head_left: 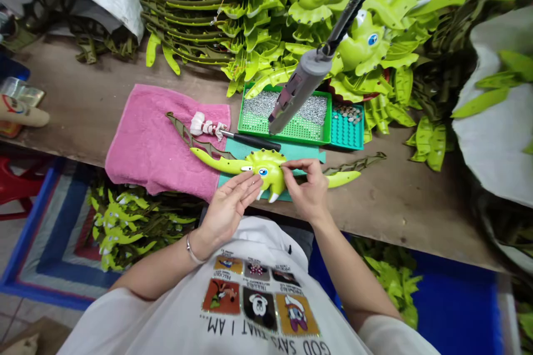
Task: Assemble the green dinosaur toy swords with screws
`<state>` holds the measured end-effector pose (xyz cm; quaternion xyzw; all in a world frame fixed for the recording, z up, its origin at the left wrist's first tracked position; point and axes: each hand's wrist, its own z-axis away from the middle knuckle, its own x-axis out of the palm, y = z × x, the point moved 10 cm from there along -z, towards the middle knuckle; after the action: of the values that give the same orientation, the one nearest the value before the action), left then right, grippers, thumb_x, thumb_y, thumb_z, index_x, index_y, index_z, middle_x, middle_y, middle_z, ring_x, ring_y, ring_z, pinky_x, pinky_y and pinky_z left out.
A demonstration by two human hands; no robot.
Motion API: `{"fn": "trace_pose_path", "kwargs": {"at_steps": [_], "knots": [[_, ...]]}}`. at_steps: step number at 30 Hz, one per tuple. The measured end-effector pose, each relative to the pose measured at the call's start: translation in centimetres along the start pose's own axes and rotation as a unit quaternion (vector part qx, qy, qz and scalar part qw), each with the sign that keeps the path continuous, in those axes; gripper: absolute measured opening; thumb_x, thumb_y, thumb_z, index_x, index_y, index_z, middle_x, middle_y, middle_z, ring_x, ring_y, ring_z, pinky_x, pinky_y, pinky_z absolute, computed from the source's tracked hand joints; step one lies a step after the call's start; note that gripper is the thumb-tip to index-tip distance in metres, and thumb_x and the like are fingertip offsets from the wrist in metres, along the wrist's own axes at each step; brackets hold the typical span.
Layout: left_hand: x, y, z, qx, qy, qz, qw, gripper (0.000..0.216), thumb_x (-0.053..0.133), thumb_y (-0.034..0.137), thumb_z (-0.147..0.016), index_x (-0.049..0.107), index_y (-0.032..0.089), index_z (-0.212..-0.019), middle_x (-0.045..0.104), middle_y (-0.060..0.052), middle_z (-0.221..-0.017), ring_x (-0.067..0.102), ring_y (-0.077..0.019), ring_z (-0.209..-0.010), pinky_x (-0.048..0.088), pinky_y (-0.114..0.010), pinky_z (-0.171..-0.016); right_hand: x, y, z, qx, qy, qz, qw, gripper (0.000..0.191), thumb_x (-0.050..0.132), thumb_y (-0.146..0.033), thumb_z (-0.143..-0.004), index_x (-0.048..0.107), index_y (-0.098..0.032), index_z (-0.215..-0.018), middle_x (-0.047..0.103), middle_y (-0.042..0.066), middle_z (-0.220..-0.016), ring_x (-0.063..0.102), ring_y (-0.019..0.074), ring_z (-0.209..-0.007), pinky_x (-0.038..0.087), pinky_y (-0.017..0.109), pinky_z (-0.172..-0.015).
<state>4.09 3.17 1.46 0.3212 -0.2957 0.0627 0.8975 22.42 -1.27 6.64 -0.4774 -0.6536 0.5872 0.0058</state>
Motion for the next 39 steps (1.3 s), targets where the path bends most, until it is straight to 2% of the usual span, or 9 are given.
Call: {"fn": "trace_pose_path", "kwargs": {"at_steps": [5,10,14,20,25,29,32,35,39], "knots": [[1.1,-0.3,-0.2,0.006,-0.018,0.022,1.0,0.02,0.069,0.016,-0.085,0.069,0.015,-0.105,0.074,-0.011,-0.115,0.067,-0.0231,-0.116,0.042,-0.044,-0.115,0.2,-1.1,-0.5,-0.049,-0.009,0.043,0.998,0.003,0.062,-0.023,-0.088,0.059,-0.024,-0.089,0.073,0.003,-0.083,0.07,0.0206,-0.077,0.056,0.037,-0.072],[1.2,-0.3,-0.2,0.006,-0.019,0.038,0.999,0.02,0.066,0.015,-0.087,0.067,0.016,-0.107,0.074,-0.01,-0.115,0.067,-0.0216,-0.116,0.043,-0.042,-0.113,-0.4,-6.1,0.9,-0.171,-0.012,0.061,0.983,0.015,0.064,-0.015,-0.087,0.062,-0.025,-0.097,0.075,0.003,-0.086,0.07,0.02,-0.077,0.054,0.037,-0.069],[0.8,-0.5,-0.1,0.004,-0.015,0.035,0.999,0.023,0.065,0.016,-0.088,0.065,0.018,-0.111,0.073,-0.008,-0.116,0.067,-0.0185,-0.114,0.044,-0.039,-0.111,0.7,-8.9,2.5,-0.214,-0.041,0.026,0.976,0.021,0.065,-0.012,-0.085,0.061,-0.027,-0.1,0.075,0.002,-0.084,0.071,0.019,-0.074,0.053,0.037,-0.068],[0.6,-0.8,0.5,-0.011,-0.01,0.06,0.998,0.024,0.06,0.011,-0.089,0.063,0.018,-0.112,0.075,-0.007,-0.106,0.07,-0.0161,-0.106,0.046,-0.037,-0.109,1.4,-8.5,2.8,-0.15,-0.021,0.039,0.988,0.018,0.066,-0.016,-0.087,0.059,-0.027,-0.099,0.075,0.002,-0.086,0.07,0.0195,-0.076,0.052,0.037,-0.068],[0.0,-0.9,0.8,-0.013,0.011,0.062,0.998,0.027,0.057,0.01,-0.091,0.06,0.019,-0.116,0.075,-0.006,-0.106,0.07,-0.0144,-0.104,0.047,-0.034,-0.107,2.5,-10.6,3.8,-0.24,-0.021,0.129,0.962,0.019,0.063,-0.009,-0.086,0.056,-0.027,-0.09,0.071,-0.001,-0.073,0.066,0.0184,-0.069,0.046,0.038,-0.067],[-0.4,-0.4,0.9,0.007,0.005,0.062,0.998,0.028,0.061,0.013,-0.088,0.059,0.019,-0.115,0.074,-0.007,-0.108,0.069,-0.0163,-0.109,0.045,-0.036,-0.11,3.3,-10.4,3.3,-0.246,-0.064,0.06,0.965,0.02,0.058,-0.008,-0.087,0.052,-0.026,-0.093,0.069,0.001,-0.079,0.067,0.0182,-0.075,0.05,0.035,-0.067],[-0.4,0.6,0.9,0.037,-0.007,0.064,0.997,0.028,0.064,0.018,-0.088,0.059,0.019,-0.115,0.072,-0.008,-0.118,0.065,-0.0191,-0.118,0.04,-0.04,-0.114,2.7,-9.6,2.0,-0.221,-0.054,-0.019,0.974,0.022,0.056,-0.008,-0.087,0.051,-0.027,-0.098,0.068,0.002,-0.087,0.069,0.0172,-0.083,0.055,0.033,-0.069],[-0.9,1.2,0.8,0.052,0.008,0.066,0.996,0.025,0.065,0.019,-0.088,0.057,0.02,-0.113,0.071,-0.009,-0.121,0.063,-0.0206,-0.122,0.038,-0.042,-0.116,2.9,-9.0,1.0,-0.225,-0.058,-0.01,0.973,0.019,0.054,-0.01,-0.09,0.05,-0.027,-0.098,0.068,0.002,-0.087,0.07,0.0178,-0.083,0.057,0.036,-0.071],[-1.6,1.5,0.6,0.062,0.026,0.075,0.995,0.023,0.064,0.018,-0.089,0.057,0.019,-0.11,0.073,-0.009,-0.117,0.065,-0.0201,-0.119,0.038,-0.042,-0.116,4.8,-8.7,0.8,-0.26,-0.105,0.006,0.96,0.014,0.052,-0.011,-0.094,0.052,-0.026,-0.096,0.07,0.003,-0.086,0.069,0.0174,-0.081,0.056,0.034,-0.071]]}}
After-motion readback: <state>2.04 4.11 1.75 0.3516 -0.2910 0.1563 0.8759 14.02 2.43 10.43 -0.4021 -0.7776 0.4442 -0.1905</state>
